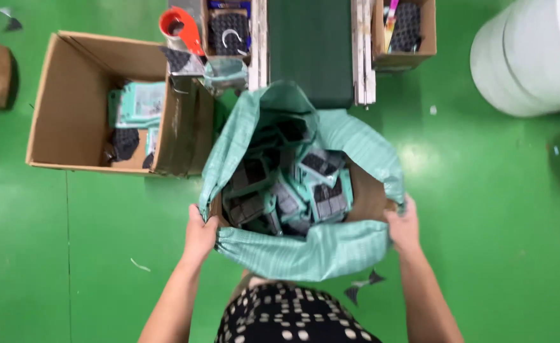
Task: The person picks patterned face masks from a conveyor belt, places them into light blue plastic bags, and drops the sealed packages into a cardboard box. The person also moves a large sack filled with packaged masks and returns to the conveyor to continue packing.
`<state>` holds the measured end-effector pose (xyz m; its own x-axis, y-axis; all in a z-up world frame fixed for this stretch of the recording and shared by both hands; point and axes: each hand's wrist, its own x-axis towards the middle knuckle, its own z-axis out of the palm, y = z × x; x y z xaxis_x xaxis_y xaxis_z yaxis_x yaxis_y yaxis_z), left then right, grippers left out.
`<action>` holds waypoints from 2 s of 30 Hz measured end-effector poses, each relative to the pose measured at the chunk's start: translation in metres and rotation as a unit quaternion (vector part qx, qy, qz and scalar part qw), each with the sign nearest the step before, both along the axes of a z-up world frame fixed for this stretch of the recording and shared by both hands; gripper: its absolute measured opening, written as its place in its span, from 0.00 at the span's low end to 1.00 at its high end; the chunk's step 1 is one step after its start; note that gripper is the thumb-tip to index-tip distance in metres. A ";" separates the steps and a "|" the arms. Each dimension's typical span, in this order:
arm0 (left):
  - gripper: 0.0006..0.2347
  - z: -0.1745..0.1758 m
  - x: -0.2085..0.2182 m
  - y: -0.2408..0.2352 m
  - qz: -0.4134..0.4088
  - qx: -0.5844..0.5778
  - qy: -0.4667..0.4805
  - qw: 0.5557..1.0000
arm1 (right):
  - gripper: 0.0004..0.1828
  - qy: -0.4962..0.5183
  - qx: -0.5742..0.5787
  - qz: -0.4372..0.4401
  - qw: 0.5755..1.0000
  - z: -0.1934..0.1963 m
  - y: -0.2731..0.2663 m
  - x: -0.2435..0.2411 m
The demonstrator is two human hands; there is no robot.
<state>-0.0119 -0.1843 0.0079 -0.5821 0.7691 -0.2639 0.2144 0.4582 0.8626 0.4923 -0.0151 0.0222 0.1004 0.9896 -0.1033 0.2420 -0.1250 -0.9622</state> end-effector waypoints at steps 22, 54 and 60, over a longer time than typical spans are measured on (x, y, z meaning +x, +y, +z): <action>0.30 -0.092 -0.064 0.234 0.061 -0.028 0.021 0.998 | 0.28 -0.528 -0.086 0.157 0.830 -0.143 0.324 0.040; 0.29 -0.147 0.015 -0.115 -0.050 -0.192 0.028 0.980 | 0.16 -0.222 0.455 0.155 0.848 0.083 0.117 -0.128; 0.34 -0.250 0.036 -0.299 0.009 -0.333 -0.073 0.940 | 0.14 -0.240 0.223 0.575 0.749 0.081 -0.025 -0.278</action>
<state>0.0242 -0.4830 -0.2424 -0.5128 0.3947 -0.7624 0.1027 0.9098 0.4020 0.2140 -0.0402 0.1036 -0.9264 0.3745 0.0383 0.2740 0.7406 -0.6135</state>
